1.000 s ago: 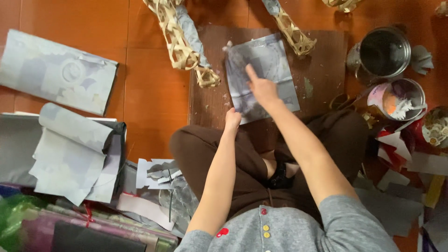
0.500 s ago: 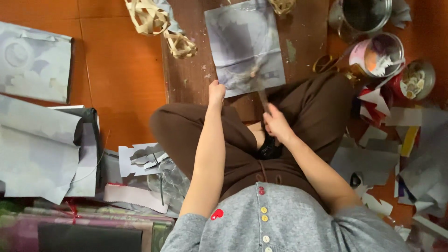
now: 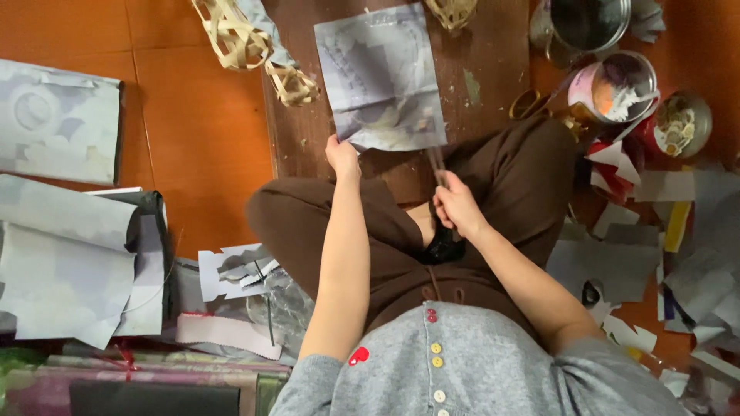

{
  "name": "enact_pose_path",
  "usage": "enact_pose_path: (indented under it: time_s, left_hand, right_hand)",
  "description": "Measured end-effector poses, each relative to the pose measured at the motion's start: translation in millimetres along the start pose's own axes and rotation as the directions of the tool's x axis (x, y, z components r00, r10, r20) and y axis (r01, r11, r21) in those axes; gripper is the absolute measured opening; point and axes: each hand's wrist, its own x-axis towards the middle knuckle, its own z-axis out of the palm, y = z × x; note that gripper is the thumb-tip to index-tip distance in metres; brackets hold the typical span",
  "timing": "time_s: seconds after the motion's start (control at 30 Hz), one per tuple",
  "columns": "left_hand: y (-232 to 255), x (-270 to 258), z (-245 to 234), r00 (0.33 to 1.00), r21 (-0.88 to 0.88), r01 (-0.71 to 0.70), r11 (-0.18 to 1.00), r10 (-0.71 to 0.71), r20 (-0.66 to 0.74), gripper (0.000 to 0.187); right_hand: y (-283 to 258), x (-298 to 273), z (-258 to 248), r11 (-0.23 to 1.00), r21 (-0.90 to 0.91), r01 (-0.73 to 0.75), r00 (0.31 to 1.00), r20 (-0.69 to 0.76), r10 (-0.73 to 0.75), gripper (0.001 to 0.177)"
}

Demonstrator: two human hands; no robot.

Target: Applying paper strips and adhesive to a woven frame to create a sculpture

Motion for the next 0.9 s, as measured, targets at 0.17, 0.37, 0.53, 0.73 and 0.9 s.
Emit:
enact_pose_path:
  time_s: [0.17, 0.37, 0.53, 0.73, 0.9]
  left_hand:
    - [-20.0, 21.3, 9.6, 1.0, -0.008, 0.009, 1.0, -0.009, 0.016, 0.032]
    - [25.0, -22.3, -8.3, 0.997, -0.032, 0.043, 0.999, -0.041, 0.059, 0.039]
    - [16.2, -17.2, -9.5, 0.998, 0.008, 0.007, 1.0, -0.008, 0.069, 0.041]
    - [26.2, -23.2, -7.5, 0.995, -0.076, 0.033, 0.997, -0.025, 0.1, 0.044]
    - [36.1, -30.7, -17.9, 0.985, -0.058, 0.111, 0.992, -0.102, 0.14, 0.043]
  right_hand:
    - [34.4, 6.1, 2.9, 0.996, -0.036, -0.078, 0.997, 0.004, 0.078, 0.043]
    - [-1.3, -13.1, -6.1, 0.742, -0.67, 0.012, 0.999, 0.031, 0.011, 0.057]
    - [19.9, 59.5, -10.3, 0.38, -0.925, 0.026, 1.0, 0.025, -0.009, 0.07]
    - [41.4, 132.8, 27.2, 0.094, -0.996, 0.005, 0.962, -0.021, -0.273, 0.059]
    - [-10.3, 146.3, 69.7, 0.26, -0.946, 0.195, 0.972, 0.151, -0.177, 0.073]
